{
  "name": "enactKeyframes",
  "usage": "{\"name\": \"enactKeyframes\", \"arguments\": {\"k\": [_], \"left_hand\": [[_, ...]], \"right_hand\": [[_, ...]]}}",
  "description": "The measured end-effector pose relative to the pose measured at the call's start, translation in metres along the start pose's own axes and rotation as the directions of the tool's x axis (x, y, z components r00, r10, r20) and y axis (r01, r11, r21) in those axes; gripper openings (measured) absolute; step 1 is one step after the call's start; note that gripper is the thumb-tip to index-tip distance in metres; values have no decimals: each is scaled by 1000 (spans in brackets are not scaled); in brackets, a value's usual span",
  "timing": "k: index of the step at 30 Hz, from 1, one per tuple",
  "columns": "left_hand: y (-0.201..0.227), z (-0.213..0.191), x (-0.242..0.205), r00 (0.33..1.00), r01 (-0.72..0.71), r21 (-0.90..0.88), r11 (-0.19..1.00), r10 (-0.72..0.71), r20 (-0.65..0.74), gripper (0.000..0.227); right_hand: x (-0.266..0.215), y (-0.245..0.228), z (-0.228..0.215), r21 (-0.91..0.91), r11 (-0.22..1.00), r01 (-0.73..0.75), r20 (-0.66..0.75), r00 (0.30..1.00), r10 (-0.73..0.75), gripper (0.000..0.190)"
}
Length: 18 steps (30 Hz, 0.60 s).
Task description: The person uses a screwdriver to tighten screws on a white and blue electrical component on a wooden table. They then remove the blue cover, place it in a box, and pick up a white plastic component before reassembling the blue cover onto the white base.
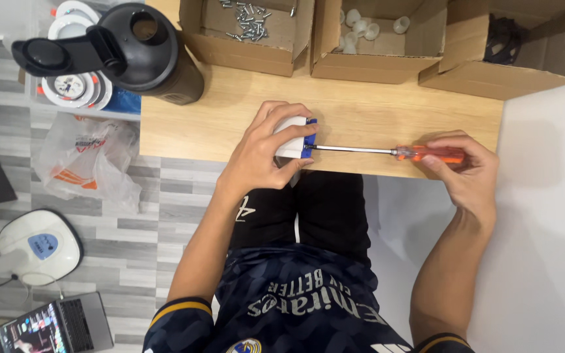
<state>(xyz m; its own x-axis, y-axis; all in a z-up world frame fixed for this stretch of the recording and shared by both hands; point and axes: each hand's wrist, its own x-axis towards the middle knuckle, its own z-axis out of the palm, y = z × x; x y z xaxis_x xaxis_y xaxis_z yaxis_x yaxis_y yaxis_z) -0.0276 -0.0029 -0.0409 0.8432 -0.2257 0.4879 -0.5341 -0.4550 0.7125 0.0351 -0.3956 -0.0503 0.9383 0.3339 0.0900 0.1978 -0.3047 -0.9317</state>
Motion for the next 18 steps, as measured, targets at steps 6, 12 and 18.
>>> {"name": "enactKeyframes", "arguments": {"k": [6,12,18], "left_hand": [[-2,1,-1,1000,-7,-1,1000,7,-8,36],[-2,0,0,1000,-1,-3,1000,1,-9,38],[-1,0,1,1000,22,-2,1000,-22,-12,36]], "right_hand": [[-9,44,-2,226,970,93,-89,993,-74,43],[2,-12,8,155,975,-160,97,984,146,35],[-1,2,-3,116,978,-174,45,984,170,21]]}}
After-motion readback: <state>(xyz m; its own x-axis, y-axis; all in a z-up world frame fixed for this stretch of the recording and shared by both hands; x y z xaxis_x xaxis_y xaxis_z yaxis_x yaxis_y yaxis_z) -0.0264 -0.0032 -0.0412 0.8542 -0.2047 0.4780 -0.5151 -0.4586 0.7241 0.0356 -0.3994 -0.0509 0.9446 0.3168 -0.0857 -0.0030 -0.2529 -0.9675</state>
